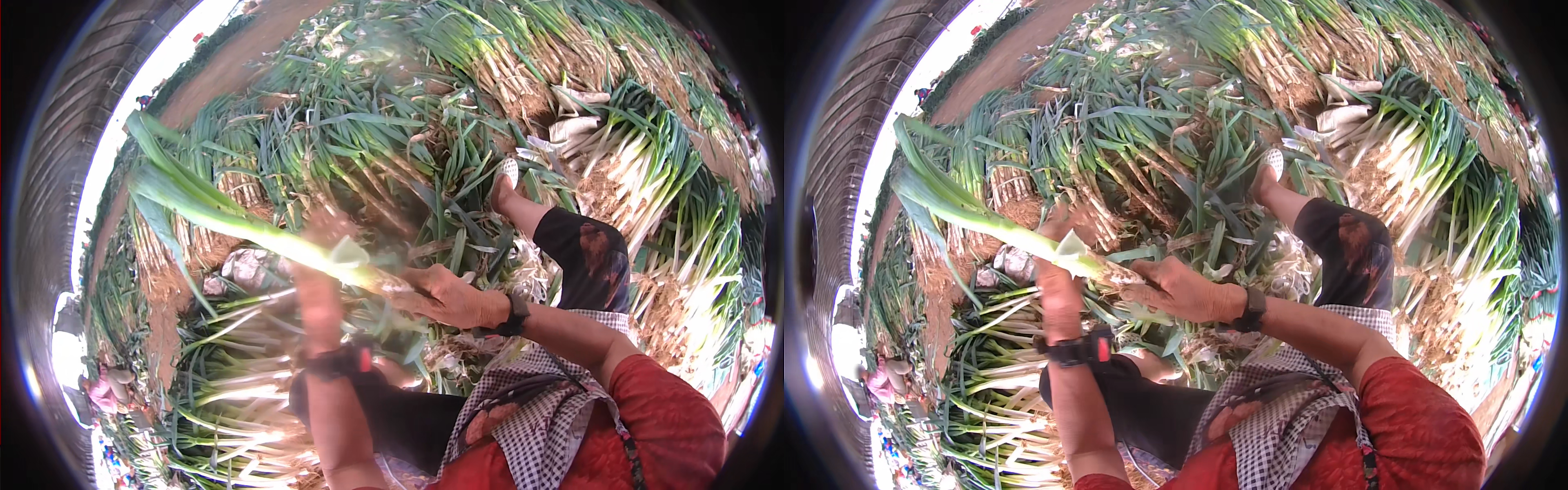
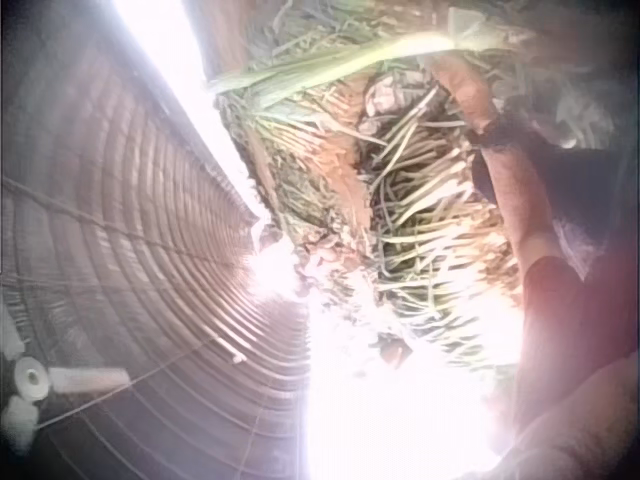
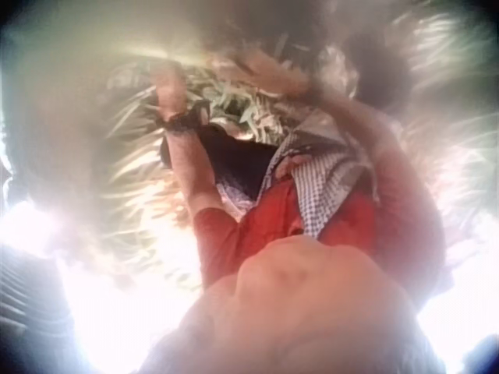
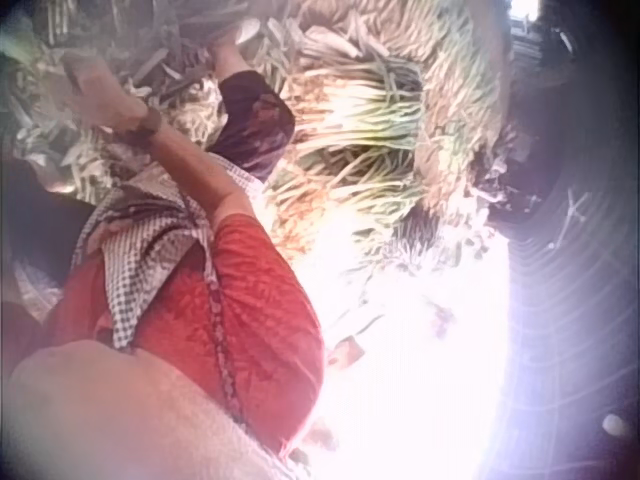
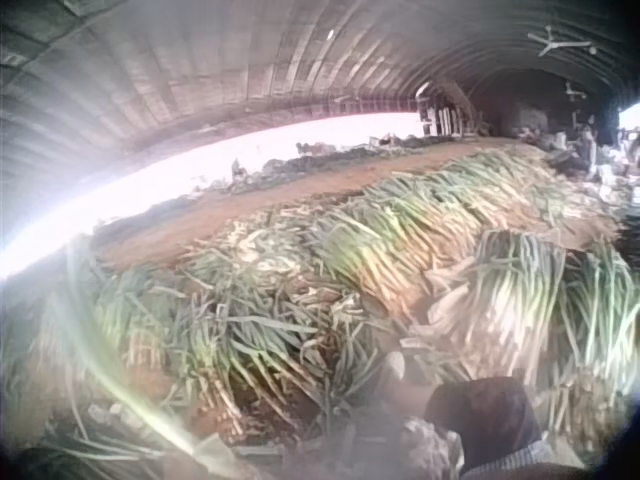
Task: The person picks up a leek from a pile, peels away the outer layers by hand, and places the cleaned leek onto a separate stack, repeating the process for several more leeks.
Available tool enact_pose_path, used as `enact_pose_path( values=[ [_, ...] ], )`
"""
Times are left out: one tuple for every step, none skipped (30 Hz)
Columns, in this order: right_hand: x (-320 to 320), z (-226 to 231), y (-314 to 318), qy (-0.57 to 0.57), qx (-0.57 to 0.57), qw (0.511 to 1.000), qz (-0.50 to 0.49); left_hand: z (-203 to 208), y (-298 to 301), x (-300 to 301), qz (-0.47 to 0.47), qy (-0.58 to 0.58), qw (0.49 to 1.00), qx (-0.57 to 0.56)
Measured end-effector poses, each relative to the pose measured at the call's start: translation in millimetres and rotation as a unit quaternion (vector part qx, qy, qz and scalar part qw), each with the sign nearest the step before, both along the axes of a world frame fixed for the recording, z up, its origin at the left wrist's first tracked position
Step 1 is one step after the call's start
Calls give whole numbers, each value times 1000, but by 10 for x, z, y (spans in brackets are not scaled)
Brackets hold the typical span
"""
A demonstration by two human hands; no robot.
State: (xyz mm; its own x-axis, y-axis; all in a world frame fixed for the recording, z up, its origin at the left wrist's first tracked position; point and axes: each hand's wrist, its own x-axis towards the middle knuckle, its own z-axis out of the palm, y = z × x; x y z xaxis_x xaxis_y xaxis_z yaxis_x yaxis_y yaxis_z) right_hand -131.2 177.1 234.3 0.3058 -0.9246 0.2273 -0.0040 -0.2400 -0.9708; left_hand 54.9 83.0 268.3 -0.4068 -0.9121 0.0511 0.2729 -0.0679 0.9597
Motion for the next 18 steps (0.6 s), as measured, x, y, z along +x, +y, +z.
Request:
enact_pose_path(
  values=[
    [24, -93, -16, 49, -61, 996, -33, 97, -25, 45, 78, 124, 989, 37],
    [57, -229, -28, 50, -58, 996, -34, 129, -25, 67, 77, 123, 989, 40],
    [112, -333, -37, 87, -92, 991, -51, 166, -10, 92, 41, 179, 983, 31],
    [147, -433, -38, 125, -125, 982, -68, 171, 3, 104, 4, 234, 972, 22],
    [175, -402, -57, 125, -123, 983, -63, 135, 8, 120, 9, 234, 972, 24],
    [176, -289, -86, 134, -163, 972, -107, 91, 2, 118, 46, 229, 972, 30],
    [166, -164, -117, 143, -202, 957, -151, 54, 5, 126, 82, 223, 971, 36],
    [125, 28, -150, 126, -166, 969, -135, 37, -5, 145, 40, 242, 969, 14],
    [126, 142, -221, 128, -165, 968, -137, 50, 1, 108, 38, 243, 969, 16],
    [166, 238, -313, 112, -234, 956, -139, 76, 20, 54, 70, 236, 969, 28],
    [224, 283, -396, 95, -302, 938, -140, 81, 33, 18, 103, 227, 968, 40],
    [282, 277, -462, 123, -288, 944, -104, 59, 36, 4, 103, 211, 969, 76],
    [241, 304, -462, 125, -287, 944, -106, 48, 28, -10, 101, 212, 969, 78],
    [211, 369, -441, 215, -284, 932, -63, 54, 35, 5, 79, 218, 972, 46],
    [187, 393, -412, 303, -279, 911, -20, 68, 40, 14, 56, 224, 973, 15],
    [175, 325, -369, 249, -377, 892, -17, 102, 38, 36, 83, 229, 969, 46],
    [159, 207, -249, 251, -374, 893, -17, 142, 45, 35, 82, 231, 968, 50],
    [198, 29, -90, 315, -407, 857, 33, 187, 43, 97, 107, 234, 966, 36]
  ],
)
